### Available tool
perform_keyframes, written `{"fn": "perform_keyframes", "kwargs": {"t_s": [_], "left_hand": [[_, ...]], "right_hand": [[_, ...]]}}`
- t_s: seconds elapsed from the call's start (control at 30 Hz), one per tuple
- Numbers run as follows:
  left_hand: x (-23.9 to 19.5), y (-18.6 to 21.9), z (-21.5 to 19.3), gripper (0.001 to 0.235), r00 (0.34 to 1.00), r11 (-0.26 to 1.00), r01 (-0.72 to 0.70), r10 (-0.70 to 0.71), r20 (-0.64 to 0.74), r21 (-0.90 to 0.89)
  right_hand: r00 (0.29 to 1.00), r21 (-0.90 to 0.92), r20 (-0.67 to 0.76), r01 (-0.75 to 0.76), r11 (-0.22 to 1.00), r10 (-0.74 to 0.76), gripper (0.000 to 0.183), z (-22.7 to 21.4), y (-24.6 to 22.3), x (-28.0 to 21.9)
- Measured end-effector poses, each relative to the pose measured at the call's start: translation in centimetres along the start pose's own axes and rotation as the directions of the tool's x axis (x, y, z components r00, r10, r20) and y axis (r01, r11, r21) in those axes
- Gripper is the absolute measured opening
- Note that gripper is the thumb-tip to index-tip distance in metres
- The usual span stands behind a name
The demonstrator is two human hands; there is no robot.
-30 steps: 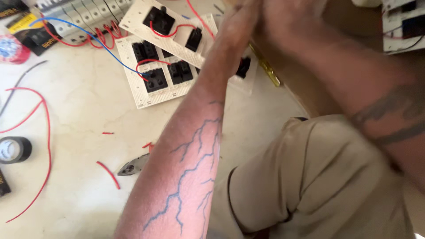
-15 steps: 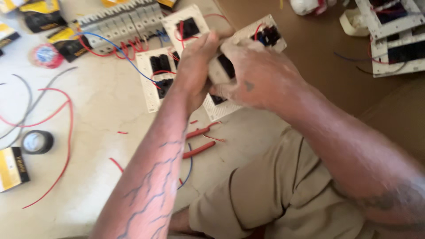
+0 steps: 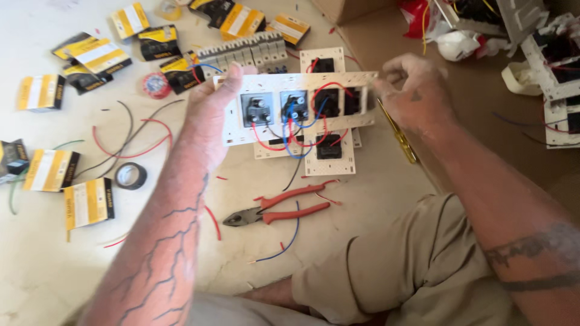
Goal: The person assembles electrical switchboards by hand, connecting wires to switches and sockets using a screwdriver and wire cutters, and then attaching the faceplates.
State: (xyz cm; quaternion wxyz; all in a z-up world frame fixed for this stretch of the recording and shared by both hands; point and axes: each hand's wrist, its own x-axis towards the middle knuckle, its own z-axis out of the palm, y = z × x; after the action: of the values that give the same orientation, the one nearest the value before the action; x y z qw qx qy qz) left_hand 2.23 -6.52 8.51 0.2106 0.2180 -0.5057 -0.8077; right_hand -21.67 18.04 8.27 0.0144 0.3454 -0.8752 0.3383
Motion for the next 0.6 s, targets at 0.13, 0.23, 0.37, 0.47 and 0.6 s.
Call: {"fn": "perform_keyframes", "kwargs": {"t_s": [0.13, 0.23, 0.37, 0.47, 0.6], "left_hand": [[-1.5, 2.6, -3.6, 0.055, 0.992, 0.995, -0.094, 0.091, 0.083, 0.022], [-2.9, 3.9, -6.9, 0.052, 0.992, 0.990, -0.037, 0.053, -0.117, 0.138], [-4.0, 3.3, -10.5, 0.045, 0.963, 0.987, 0.074, -0.034, -0.266, 0.141], [-2.9, 1.7, -12.4, 0.040, 0.916, 0.964, 0.120, -0.015, -0.402, 0.238], [-0.9, -1.3, -14.2, 0.040, 0.857, 0.870, 0.183, 0.087, -0.507, 0.459]], "right_hand": [[0.972, -0.078, 0.164, -0.160, 0.984, 0.171, 0.038, 0.5, 0.7, 0.3], [0.941, -0.142, 0.213, -0.237, 0.961, 0.263, 0.043, 0.9, 1.0, 0.8], [0.958, -0.268, 0.206, -0.143, 0.953, 0.202, 0.052, 0.8, 2.4, 1.7], [0.957, -0.321, 0.209, -0.128, 0.938, 0.202, 0.058, 0.7, 3.4, 2.1], [0.936, -0.350, 0.216, -0.191, 0.917, 0.277, 0.057, 1.3, 3.1, 2.5]]}}
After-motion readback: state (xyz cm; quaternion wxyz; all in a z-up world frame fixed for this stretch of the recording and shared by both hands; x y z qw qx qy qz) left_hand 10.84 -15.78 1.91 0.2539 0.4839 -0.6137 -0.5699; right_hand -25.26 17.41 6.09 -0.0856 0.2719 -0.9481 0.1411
